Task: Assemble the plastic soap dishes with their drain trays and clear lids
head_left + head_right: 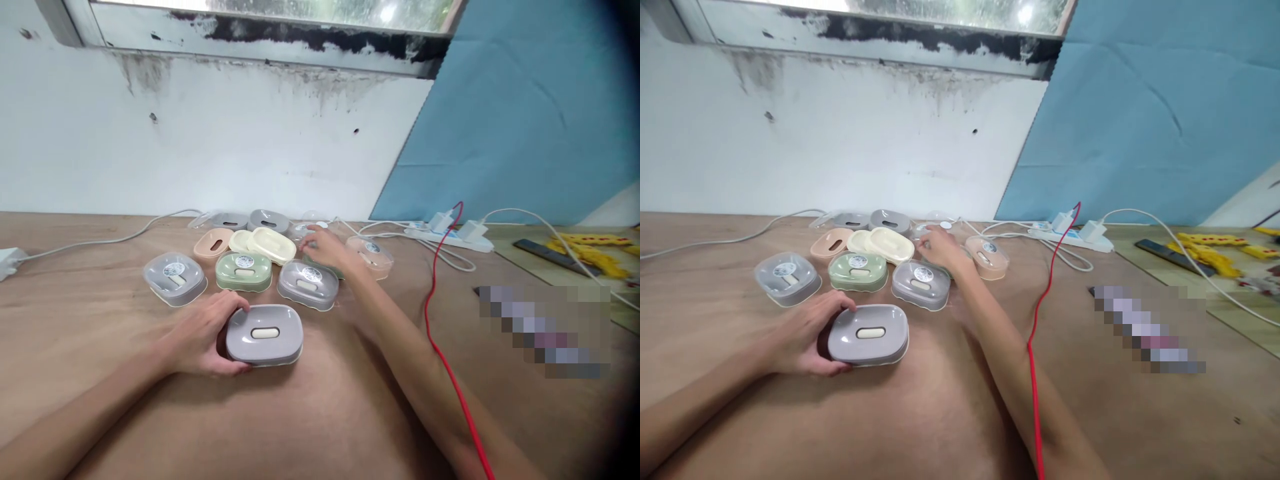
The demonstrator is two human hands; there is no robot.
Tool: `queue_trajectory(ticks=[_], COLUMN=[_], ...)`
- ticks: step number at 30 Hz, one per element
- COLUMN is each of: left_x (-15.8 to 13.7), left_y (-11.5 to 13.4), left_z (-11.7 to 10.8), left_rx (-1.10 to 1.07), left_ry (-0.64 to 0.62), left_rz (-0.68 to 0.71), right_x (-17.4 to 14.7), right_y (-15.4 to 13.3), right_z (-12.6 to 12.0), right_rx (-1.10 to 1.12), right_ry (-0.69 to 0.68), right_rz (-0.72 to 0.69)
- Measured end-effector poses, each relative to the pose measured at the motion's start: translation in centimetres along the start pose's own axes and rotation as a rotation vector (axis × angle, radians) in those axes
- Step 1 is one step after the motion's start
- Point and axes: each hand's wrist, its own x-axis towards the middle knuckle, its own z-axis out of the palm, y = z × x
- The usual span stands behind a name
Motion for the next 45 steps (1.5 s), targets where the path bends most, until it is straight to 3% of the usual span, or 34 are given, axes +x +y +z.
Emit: queue_trajectory(ticks=[5,10,17,21,23,25,29,32,35,38,41,45], left_x=[0.0,-0.1,-0.1,-0.3,-0.4,-0.5,-0.3,-0.1,-0.1,-0.4,-0.7,-0.6], left_y=[-0.2,-0.5,-0.2,-0.8,-1.1,-1.1,0.0,0.9,1.0,0.6,0.5,0.8], left_z=[0.1,0.3,0.1,0.2,0.5,0.8,1.0,0.7,0.5,0.5,0.6,0.7], left_rx=[0.014,0.006,0.022,0.031,0.011,-0.015,0.043,0.086,0.043,-0.017,-0.117,-0.229], left_ry=[0.028,0.045,0.049,0.088,0.134,0.247,0.521,0.524,0.545,0.607,0.594,0.538], left_rz=[0.026,0.053,0.034,0.042,0.073,0.102,0.145,0.154,0.147,0.133,0.021,-0.09], right_x=[0.0,-0.2,-0.5,-0.8,-1.3,-2.0,-3.4,-4.1,-4.5,-5.0,-5.3,-5.3], right_y=[-0.6,-0.5,0.7,0.3,-0.7,-2.1,-5.4,-7.6,-9.0,-9.0,-8.4,-8.3], right_z=[0.9,-0.6,-3.5,-5.6,-6.8,-7.6,-7.9,-7.5,-7.7,-8.6,-9.5,-9.3], right_rx=[-0.056,-0.077,-0.039,0.252,0.435,0.577,0.663,0.66,0.633,0.591,0.482,0.412], right_ry=[-0.095,-0.052,0.323,0.634,0.675,0.576,0.134,-0.124,-0.279,-0.459,-0.672,-0.784], right_rz=[-0.015,-0.048,0.008,0.042,0.053,0.062,0.047,0.013,-0.003,-0.045,-0.181,-0.22])
